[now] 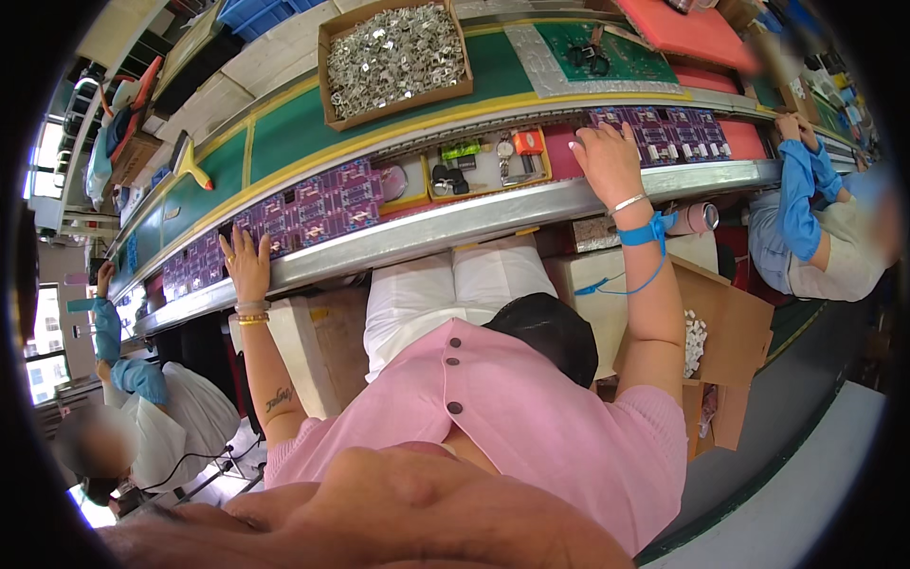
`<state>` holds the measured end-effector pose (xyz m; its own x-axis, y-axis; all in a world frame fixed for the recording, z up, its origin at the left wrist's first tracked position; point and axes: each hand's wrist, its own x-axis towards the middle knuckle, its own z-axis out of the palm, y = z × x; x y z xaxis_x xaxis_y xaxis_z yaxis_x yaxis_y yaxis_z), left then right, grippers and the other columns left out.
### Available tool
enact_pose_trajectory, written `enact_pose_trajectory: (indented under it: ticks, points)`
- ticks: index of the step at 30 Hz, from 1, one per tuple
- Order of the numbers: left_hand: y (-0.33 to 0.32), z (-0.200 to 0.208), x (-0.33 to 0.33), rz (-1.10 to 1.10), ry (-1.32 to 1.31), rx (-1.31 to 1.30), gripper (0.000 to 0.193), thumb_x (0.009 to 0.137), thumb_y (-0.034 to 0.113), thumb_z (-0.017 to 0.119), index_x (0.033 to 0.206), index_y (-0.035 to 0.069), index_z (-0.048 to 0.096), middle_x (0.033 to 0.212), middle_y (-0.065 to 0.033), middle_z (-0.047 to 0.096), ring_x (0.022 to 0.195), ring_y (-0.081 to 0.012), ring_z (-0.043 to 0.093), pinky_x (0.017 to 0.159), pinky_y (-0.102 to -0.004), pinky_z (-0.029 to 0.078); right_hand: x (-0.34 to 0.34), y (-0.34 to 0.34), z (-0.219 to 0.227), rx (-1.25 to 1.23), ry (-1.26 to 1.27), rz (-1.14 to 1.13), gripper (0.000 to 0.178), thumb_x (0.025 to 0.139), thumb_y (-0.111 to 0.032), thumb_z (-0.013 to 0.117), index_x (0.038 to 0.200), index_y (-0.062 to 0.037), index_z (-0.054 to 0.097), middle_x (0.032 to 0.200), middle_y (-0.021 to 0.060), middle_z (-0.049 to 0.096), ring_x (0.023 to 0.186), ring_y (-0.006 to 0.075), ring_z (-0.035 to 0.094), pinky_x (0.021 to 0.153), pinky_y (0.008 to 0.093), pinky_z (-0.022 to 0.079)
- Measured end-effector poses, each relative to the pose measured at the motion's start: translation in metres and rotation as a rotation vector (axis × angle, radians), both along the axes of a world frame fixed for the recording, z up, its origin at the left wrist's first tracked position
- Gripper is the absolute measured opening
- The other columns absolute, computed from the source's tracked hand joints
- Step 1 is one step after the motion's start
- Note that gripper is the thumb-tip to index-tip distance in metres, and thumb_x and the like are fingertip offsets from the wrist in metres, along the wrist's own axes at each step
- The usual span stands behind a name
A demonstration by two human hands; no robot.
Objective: Assembling electronic components onto printed circuit boards at a production station.
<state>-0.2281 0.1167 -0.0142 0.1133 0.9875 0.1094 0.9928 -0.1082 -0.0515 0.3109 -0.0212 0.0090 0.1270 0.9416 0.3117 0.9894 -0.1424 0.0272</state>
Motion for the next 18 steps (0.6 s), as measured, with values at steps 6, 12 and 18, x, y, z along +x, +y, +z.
enact_pose_trajectory:
  ticks: [6,12,18]
  points:
    - [-0.016,0.023,0.066,-0.391,-0.094,0.031,0.055,0.087,0.043,0.052,0.116,-0.004,0.058,0.139,-0.017,0.039,0.133,-0.0389,0.024,0.106,-0.0472,0.024,-0.041,0.071,0.044,0.082,0.427,0.403,0.019,0.085,-0.019,0.057,0.098,-0.0069,0.062,0.091,0.0098,0.064,0.086,0.0306,0.057,0.078,0.0379,0.046]
    - [0.054,0.074,0.18,-0.746,-0.37,0.298,0.027,0.077,0.021,0.066,0.099,0.003,0.064,0.112,-0.0122,0.057,0.113,-0.0342,0.045,0.094,-0.0409,0.039,-0.092,0.191,0.041,0.292,0.328,0.605,0.014,0.08,-0.017,0.06,0.09,-0.0093,0.065,0.086,0.0052,0.06,0.089,0.0251,0.056,0.073,0.0363,0.048]
    - [0.132,0.05,0.241,-0.75,-0.497,0.273,0.019,0.075,0.014,0.067,0.093,0.008,0.067,0.098,-0.0087,0.061,0.098,-0.0307,0.052,0.083,-0.0384,0.044,-0.11,0.242,0.019,0.305,0.083,0.59,0.007,0.073,-0.019,0.066,0.078,-0.0136,0.066,0.083,0.0014,0.056,0.088,0.0216,0.053,0.073,0.0334,0.048]
